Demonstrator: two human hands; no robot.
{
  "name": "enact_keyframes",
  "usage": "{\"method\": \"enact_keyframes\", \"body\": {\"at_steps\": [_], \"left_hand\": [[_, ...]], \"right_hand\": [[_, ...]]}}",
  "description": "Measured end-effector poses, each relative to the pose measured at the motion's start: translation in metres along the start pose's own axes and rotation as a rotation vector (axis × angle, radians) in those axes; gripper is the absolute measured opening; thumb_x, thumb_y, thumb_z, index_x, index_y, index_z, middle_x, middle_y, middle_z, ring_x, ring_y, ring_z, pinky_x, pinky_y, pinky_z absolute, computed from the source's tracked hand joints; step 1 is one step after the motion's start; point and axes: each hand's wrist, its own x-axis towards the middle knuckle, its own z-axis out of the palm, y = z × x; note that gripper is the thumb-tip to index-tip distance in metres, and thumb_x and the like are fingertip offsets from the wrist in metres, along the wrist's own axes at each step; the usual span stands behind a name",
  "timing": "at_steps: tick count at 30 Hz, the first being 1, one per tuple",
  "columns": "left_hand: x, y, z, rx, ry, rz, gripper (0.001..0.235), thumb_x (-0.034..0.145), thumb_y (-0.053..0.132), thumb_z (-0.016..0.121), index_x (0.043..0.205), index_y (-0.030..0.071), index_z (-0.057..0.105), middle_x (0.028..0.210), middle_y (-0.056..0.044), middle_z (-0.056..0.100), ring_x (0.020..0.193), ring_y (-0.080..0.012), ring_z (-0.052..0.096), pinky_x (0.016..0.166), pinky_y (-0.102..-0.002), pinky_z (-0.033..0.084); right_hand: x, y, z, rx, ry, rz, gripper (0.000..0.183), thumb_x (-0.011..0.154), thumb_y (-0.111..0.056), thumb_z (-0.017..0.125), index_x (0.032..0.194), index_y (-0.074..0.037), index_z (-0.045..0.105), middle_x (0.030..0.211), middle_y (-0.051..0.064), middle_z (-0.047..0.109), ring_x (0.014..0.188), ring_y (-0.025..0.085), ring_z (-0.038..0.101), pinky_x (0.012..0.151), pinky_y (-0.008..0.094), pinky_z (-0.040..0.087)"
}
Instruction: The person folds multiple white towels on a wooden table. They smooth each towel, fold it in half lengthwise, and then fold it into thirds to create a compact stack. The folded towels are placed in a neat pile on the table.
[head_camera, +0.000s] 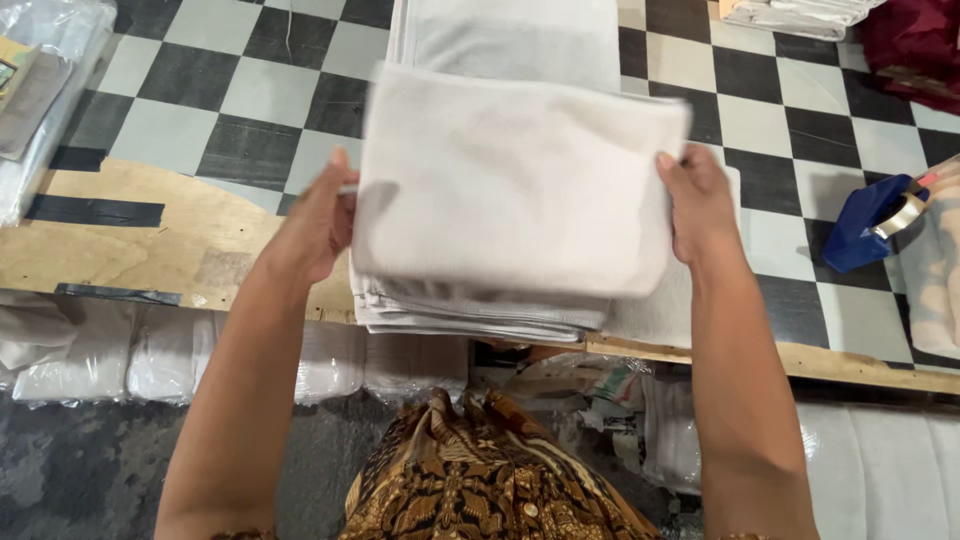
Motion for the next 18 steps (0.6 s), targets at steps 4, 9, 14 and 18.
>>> {"method": "enact_keyframes", "body": {"at_steps": [4,9,14,18], "left_hand": [[0.009,-0.011,0.000,0.165,0.098,-0.147,0.061,0.100,0.045,0.063,0.134,-0.005,0.053,0.121,-0.021,0.069,0.109,-0.0251,0.069,0.102,-0.037,0.051],[0.010,-0.033,0.002,0.164,0.006,0.314,0.044,0.096,0.032,0.071,0.115,-0.007,0.066,0.103,-0.011,0.070,0.094,-0.0159,0.060,0.085,-0.029,0.049],[0.027,-0.057,0.010,0.255,0.283,0.052,0.039,0.098,0.034,0.068,0.097,-0.005,0.068,0.079,-0.003,0.062,0.071,-0.0116,0.051,0.065,-0.026,0.046],[0.031,-0.069,0.012,0.151,0.264,0.167,0.039,0.100,0.034,0.067,0.095,-0.004,0.067,0.078,0.002,0.054,0.070,-0.0073,0.042,0.059,-0.025,0.036]], "right_hand": [[0.000,-0.005,0.011,-0.237,0.033,0.383,0.042,0.101,-0.035,0.061,0.131,-0.007,0.060,0.114,0.012,0.071,0.090,0.018,0.067,0.066,0.030,0.052],[0.001,0.019,0.005,-0.173,0.017,0.078,0.053,0.095,-0.035,0.064,0.132,0.002,0.056,0.115,0.022,0.072,0.094,0.027,0.069,0.075,0.043,0.053],[0.036,0.057,0.014,-0.913,0.092,-0.225,0.053,0.109,-0.039,0.059,0.133,0.008,0.054,0.120,0.034,0.066,0.113,0.045,0.063,0.096,0.049,0.050],[0.015,0.032,0.038,-1.091,0.122,-0.087,0.055,0.105,-0.034,0.053,0.145,0.002,0.045,0.134,0.030,0.058,0.118,0.045,0.061,0.099,0.051,0.049]]}}
